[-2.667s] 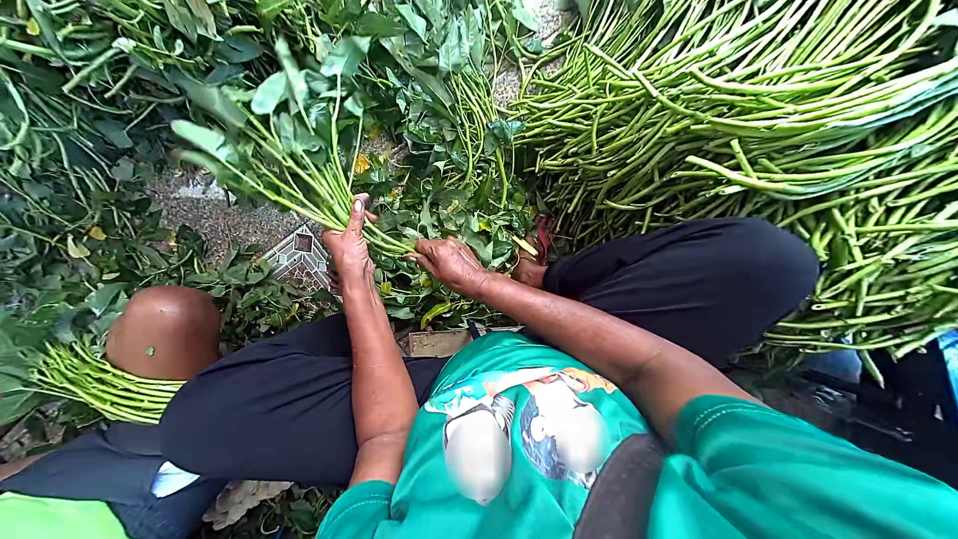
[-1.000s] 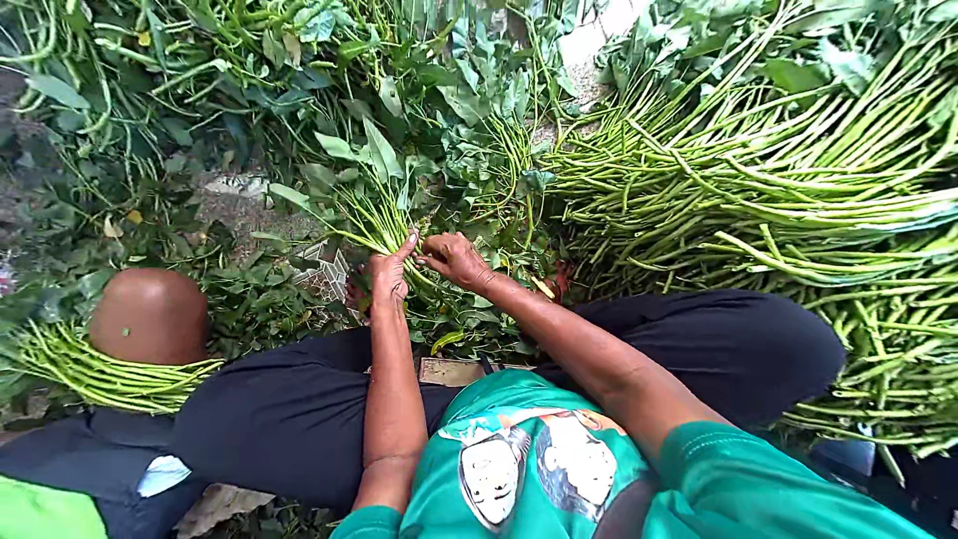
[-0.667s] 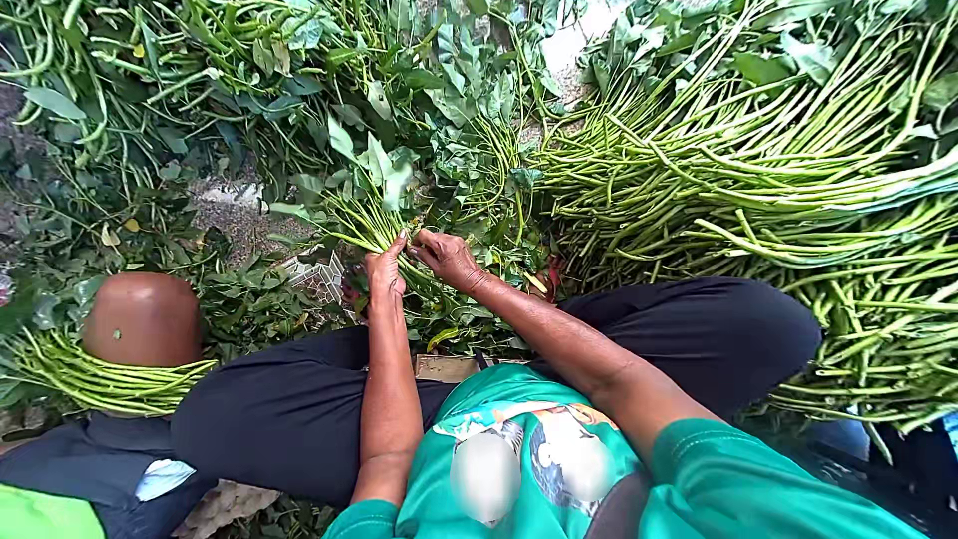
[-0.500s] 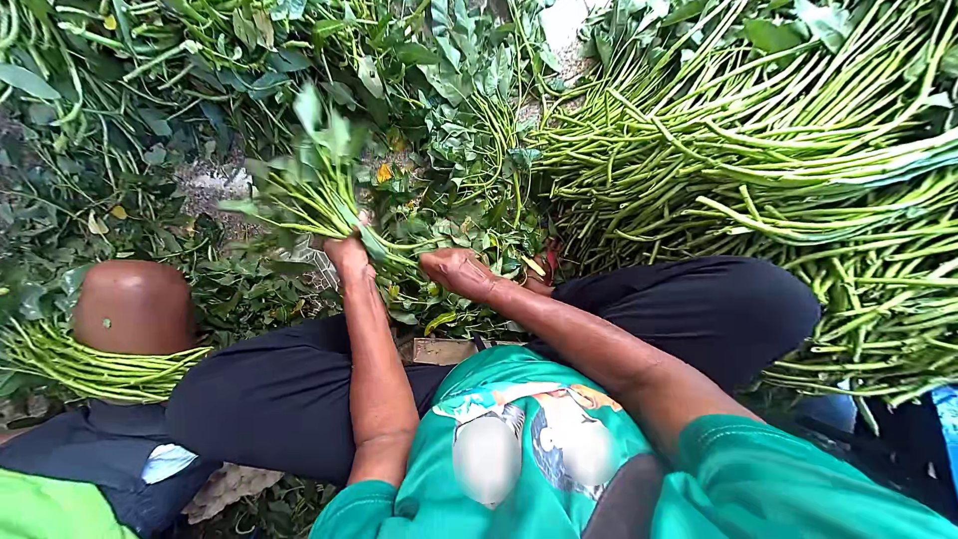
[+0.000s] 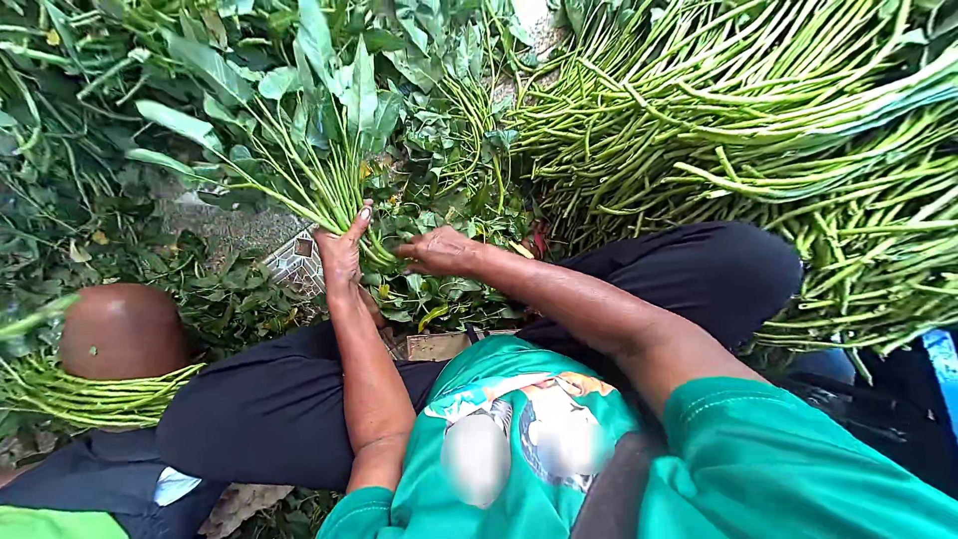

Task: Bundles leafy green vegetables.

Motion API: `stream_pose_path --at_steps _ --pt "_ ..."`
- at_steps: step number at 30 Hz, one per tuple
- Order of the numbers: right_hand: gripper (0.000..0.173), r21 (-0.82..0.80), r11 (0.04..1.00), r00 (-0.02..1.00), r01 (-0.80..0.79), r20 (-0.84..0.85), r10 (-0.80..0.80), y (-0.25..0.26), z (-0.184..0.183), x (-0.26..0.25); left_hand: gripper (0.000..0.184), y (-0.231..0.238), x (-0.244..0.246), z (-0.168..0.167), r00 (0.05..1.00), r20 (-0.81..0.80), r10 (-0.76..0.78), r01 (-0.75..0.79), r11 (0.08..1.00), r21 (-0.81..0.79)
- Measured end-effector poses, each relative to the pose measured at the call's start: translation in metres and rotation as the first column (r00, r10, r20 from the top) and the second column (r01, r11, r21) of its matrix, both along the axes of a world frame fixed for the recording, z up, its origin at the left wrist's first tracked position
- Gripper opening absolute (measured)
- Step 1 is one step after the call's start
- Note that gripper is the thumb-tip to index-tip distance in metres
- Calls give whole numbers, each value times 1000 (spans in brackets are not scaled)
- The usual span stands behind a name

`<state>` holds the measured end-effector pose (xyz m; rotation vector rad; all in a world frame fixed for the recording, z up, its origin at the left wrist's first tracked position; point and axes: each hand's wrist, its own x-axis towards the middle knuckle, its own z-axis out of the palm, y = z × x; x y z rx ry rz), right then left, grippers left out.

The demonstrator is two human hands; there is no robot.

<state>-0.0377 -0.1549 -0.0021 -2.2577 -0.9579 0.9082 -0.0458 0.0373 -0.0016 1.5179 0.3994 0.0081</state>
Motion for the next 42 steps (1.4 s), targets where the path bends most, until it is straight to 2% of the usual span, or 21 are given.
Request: stream_pose_path --at_steps 2,4,6,7,10,12,14,16,18,20,21,24,26,28,30,33,35,37,38,40,42 --pt "42 104 993 985 60 -169 -42 1 -1 -7 35 1 -2 0 1000 14 -24 25 998 -65" --pt "41 277 931 921 239 -367 -127 -2 -3 -16 30 3 -2 -5 1000 12 -13 14 992 -124" --pt "45 322 865 874 385 -430 -228 -2 -7 -26 30 1 2 -10 999 13 35 -32 986 -165" --pt "46 314 854 886 415 -354 -300 -2 -6 -30 30 -3 4 -10 996 6 89 -87 983 -162" --pt "52 365 837 883 408 73 -463 0 -6 -39 28 -17 4 -1 947 -60 316 -320 945 -67" --pt "51 381 853 861 358 218 -459 -6 -9 -36 31 -20 -4 3 915 -126 382 -387 922 -16" --pt "50 390 867 874 310 243 -421 -16 -21 -38 24 -7 -2 3 879 -157 451 -468 879 -91" --pt "50 302 889 908 345 133 -398 -27 -34 -42 20 4 1 3 867 -176 467 -494 852 -172" --pt "50 70 921 923 384 -40 -382 -36 -40 -33 21 2 6 5 860 -157 486 -509 842 -179" --pt "39 -208 948 922 240 -258 -290 -46 -46 -10 23 -3 13 3 843 -97 529 -538 828 -159" --pt "34 -282 943 909 179 -321 -268 -51 -49 -3 24 -4 12 1 855 -68 515 -519 843 -140" --pt "38 -332 919 860 214 -382 -339 -62 -24 23 22 -7 13 -2 892 -6 451 -450 889 -86" --pt "37 -172 900 804 401 -405 -435 -60 -8 35 22 -7 13 -8 911 13 412 -411 911 -49" --pt "39 -9 842 767 539 -410 -495 -55 -7 48 27 -6 12 -11 932 13 362 -360 931 -62" --pt "36 37 745 723 666 -275 -634 -61 -25 71 30 -11 14 -6 948 -6 317 -316 942 -110" --pt "45 -95 449 420 889 -223 -880 -80 -81 106 29 -19 11 8 971 -83 222 -237 920 -312" --pt "53 -250 287 222 925 -258 -940 -82 -105 117 32 -20 5 14 982 -131 138 -186 844 -503" --pt "52 -336 146 40 931 -304 -952 -74 -122 121 33 -18 5 13 988 -87 125 -151 759 -633" --pt "51 -350 75 -49 934 -330 -943 -69 -127 124 33 -18 7 14 989 -49 143 -141 763 -631" --pt "49 -358 -12 -151 933 -362 -920 -62 -131 131 38 -19 10 15 981 50 185 -135 852 -506" --pt "44 -360 21 -119 933 -364 -924 -58 -131 136 46 -20 11 10 974 103 204 -160 932 -326"
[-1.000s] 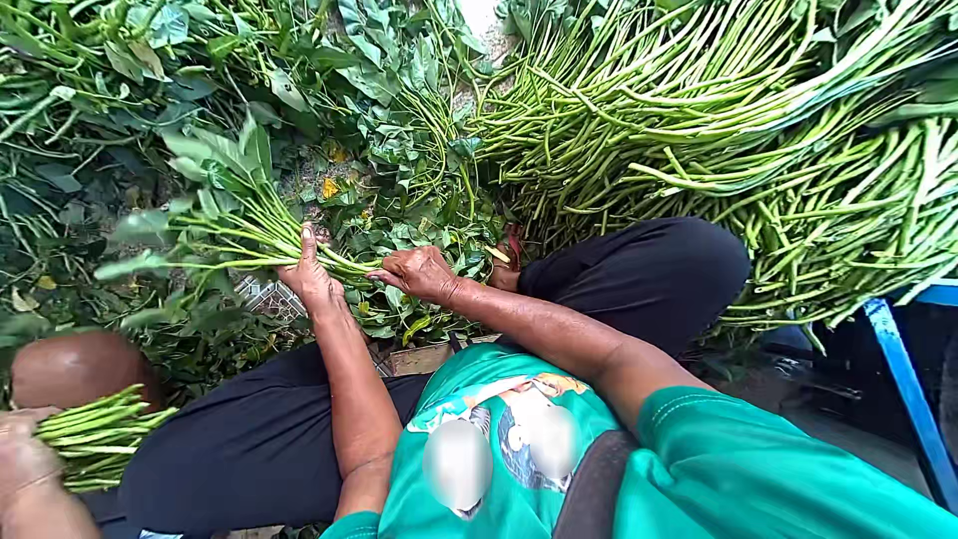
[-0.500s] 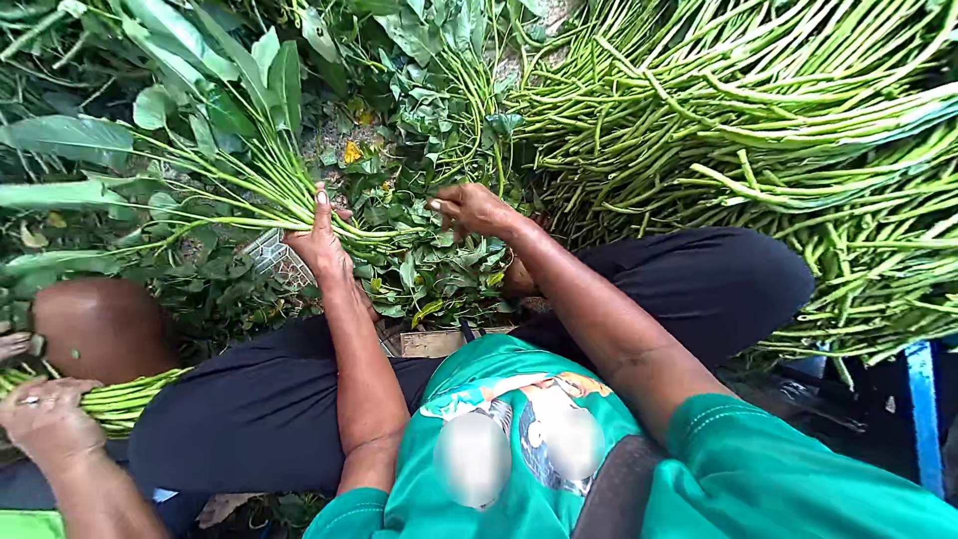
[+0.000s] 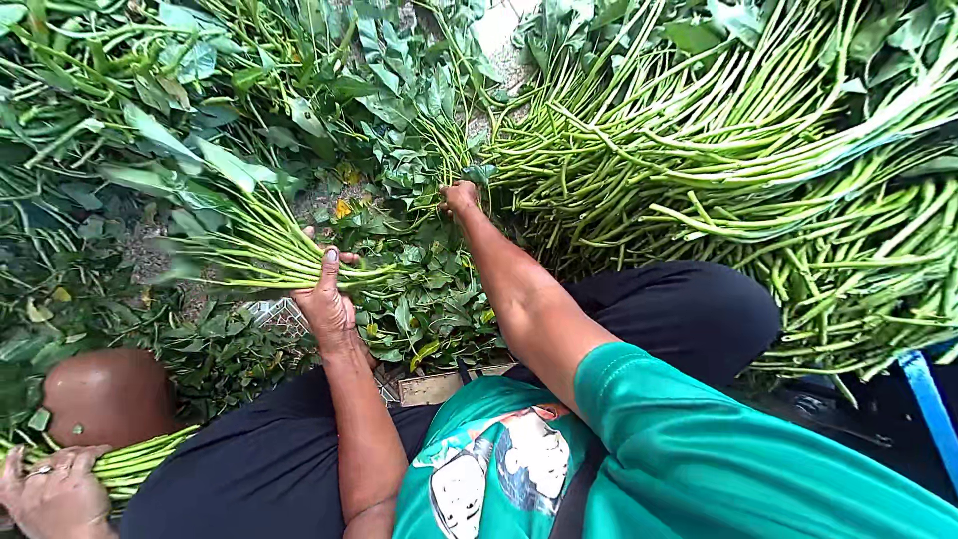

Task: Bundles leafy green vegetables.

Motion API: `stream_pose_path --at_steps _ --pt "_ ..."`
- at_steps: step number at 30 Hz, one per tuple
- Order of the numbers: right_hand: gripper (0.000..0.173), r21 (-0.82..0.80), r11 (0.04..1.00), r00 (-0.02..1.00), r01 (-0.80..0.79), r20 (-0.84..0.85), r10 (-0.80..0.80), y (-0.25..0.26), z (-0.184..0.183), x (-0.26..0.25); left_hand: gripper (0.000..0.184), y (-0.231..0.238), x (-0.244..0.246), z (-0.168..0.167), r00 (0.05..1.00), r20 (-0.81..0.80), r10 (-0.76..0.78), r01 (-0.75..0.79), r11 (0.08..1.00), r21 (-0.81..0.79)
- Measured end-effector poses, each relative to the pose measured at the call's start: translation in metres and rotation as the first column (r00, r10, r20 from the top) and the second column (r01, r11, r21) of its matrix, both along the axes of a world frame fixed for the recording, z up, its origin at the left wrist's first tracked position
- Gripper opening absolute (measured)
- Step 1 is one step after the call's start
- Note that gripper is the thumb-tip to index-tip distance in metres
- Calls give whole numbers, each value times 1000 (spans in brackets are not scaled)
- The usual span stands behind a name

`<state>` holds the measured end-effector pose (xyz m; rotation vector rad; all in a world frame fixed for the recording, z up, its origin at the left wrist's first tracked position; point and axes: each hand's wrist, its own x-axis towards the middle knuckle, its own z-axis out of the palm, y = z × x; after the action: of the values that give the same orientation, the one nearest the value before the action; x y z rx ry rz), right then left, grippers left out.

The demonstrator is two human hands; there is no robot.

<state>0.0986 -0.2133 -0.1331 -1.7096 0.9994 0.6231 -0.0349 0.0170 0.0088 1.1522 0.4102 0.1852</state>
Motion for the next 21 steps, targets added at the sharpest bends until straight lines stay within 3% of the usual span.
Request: stream_pose_path --at_steps 2,4,6,9,12,15,19,21 --pt "40 -48 982 982 -183 39 185 1 6 0 44 1 -3 -6 993 -116 -25 30 999 45" --pt "40 -127 929 921 -348 136 364 3 22 -7 33 -1 -5 -11 954 -271 -127 121 992 -41" --pt "42 -183 892 864 -413 229 447 12 40 -20 19 -7 -2 -18 921 -361 -143 104 987 -126" --pt "41 -256 845 773 -470 343 534 26 69 -49 13 -10 -1 -26 909 -407 -95 34 987 -155" --pt "39 -348 769 639 -536 429 639 41 92 -79 16 -13 -2 -26 896 -426 -122 63 987 -151" --pt "39 -425 649 503 -631 413 759 59 113 -106 21 -22 -5 -33 892 -437 -115 83 992 -90" --pt "27 -619 474 239 -626 426 873 75 106 -136 40 -24 -13 -46 857 -515 -19 68 995 77" --pt "25 -685 430 145 -588 434 889 73 100 -142 46 -21 -22 -48 904 -426 -43 114 983 142"
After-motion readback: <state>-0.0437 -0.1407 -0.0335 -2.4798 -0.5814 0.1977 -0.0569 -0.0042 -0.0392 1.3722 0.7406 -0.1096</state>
